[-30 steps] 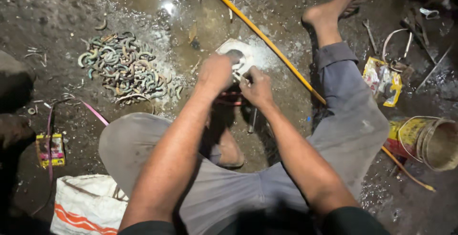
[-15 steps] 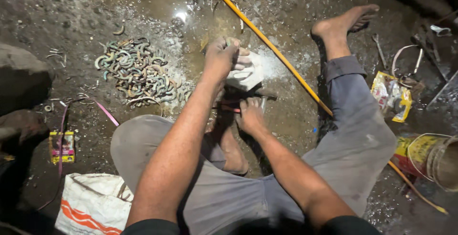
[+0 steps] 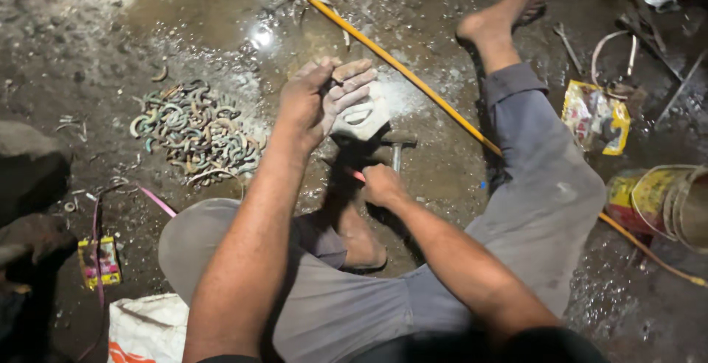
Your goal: The person sits on the floor and repeatedly picks up small metal hooks from a pile. They place each hook into a hexagonal metal mold, strike it with a hammer to shape it, and then remove it with pliers before discarding it.
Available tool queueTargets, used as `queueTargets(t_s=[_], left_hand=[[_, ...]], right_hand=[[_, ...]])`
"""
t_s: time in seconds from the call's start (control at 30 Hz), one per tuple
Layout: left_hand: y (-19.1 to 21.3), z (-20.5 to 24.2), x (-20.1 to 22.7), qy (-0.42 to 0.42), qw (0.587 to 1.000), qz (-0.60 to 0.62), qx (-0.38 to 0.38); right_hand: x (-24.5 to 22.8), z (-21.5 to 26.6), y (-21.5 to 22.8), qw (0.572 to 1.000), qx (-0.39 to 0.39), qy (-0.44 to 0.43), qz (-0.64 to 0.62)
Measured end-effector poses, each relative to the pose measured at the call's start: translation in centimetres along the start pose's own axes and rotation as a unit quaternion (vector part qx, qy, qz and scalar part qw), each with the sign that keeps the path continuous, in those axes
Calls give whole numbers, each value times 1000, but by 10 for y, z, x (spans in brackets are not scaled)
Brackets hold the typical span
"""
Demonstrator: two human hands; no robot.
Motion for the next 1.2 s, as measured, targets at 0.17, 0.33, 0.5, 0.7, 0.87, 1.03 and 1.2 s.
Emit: queueTargets(t_s=[0.17, 0.33, 0.5, 0.7, 0.87, 1.03, 1.2], left_hand=[[6, 3, 2, -24, 999, -15, 23], [13, 3, 6, -63, 995, -51, 55], [3, 1, -4, -63, 992, -102, 45], [4, 1, -12, -69, 987, -139, 30], [4, -1, -13, -93, 984, -151, 24], [2, 2, -12, -122, 972, -193, 59], [-1, 6, -11, -142, 970, -180, 81]], right_hand=[[-18, 55, 82, 996, 22, 42, -70], [-35, 101, 148, 914, 161, 160, -337], [-37, 86, 145, 904, 150, 76, -392], [-37, 86, 153, 910, 184, 79, -363], [-37, 87, 158, 921, 152, 38, -356], [-42, 89, 163, 931, 192, 60, -303], [-45, 90, 162, 934, 198, 68, -290]])
Point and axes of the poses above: each hand's wrist, its own z-axis away from the middle knuckle, its own y-axis out of the back of the hand, x = y × z, the point moved 5 cm from there along -z, towards the middle knuckle, and after that the axes turned 2 degrees about -y, right-handed, at the moved point
